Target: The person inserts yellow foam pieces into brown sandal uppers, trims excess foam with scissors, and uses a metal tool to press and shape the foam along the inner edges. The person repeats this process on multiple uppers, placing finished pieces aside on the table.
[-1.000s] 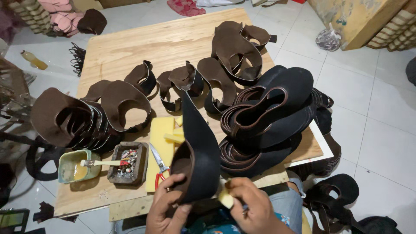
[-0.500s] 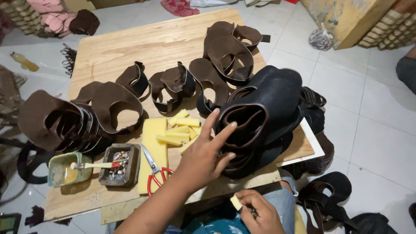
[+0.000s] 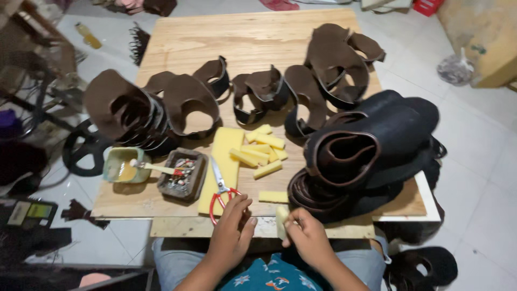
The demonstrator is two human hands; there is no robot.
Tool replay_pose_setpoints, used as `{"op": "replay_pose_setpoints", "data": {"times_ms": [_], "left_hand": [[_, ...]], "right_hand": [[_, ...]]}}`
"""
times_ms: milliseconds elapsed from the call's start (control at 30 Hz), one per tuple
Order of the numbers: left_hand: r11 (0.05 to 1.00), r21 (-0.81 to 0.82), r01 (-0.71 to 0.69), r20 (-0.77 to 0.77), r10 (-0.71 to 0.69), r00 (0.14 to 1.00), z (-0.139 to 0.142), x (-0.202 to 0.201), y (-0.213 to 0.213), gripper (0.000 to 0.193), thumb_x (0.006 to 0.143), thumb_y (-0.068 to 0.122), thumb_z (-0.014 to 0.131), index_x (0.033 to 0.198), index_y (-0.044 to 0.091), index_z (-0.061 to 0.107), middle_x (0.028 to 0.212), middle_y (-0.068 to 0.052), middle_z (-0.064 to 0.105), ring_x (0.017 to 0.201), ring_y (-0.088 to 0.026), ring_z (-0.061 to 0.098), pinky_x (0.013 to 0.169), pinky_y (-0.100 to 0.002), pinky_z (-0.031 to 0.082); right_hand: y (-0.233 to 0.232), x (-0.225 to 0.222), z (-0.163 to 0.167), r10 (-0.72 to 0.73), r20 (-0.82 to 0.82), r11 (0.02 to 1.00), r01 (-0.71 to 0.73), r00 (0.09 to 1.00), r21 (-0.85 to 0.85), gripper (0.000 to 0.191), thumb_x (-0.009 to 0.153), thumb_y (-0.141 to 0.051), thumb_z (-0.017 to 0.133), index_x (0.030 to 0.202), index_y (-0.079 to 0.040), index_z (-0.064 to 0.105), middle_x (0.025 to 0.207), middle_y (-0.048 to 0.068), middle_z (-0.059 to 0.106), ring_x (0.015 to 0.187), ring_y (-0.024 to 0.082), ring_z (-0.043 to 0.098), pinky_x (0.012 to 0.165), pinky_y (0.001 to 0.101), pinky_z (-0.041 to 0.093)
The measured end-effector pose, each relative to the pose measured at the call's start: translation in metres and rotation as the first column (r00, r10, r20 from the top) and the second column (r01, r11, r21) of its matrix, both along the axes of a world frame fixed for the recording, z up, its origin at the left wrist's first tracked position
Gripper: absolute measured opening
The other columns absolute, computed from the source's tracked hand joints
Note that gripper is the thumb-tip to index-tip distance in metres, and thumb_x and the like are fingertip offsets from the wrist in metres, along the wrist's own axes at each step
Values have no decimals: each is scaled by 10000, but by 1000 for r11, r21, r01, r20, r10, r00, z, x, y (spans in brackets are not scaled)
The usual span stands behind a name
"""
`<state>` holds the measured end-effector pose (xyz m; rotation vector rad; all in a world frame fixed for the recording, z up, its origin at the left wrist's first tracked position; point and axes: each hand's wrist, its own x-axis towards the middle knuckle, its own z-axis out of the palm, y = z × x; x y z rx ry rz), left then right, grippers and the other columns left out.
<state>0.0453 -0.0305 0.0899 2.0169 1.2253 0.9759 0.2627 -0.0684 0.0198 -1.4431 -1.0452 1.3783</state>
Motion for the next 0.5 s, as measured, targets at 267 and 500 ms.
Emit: {"op": "replay_pose_setpoints", "data": {"times_ms": [267,500], "left_hand": [[956,-6,-293,-8,293,956,-33,-48,-5,216,903,89,640,1109,22,646,1076,-157,675,937,-333,679,807,-390,549],[890,20,-455,58,454,889,-66,-84,27,146,927,168,638,879,33,662,833,-154,678,750,-339,668,681,-415,534]], "right_hand": [[87,-42,-14,10,165,1000,-6,986,-27,191,936,-186,598,938,4,584,720,98,680,528,166,711,527,318,541],[111,-64,10,-48,346,996,19,937,85,317,886,-211,679,1139,-39,596,803,107,679,637,187,679,560,321,536]]}}
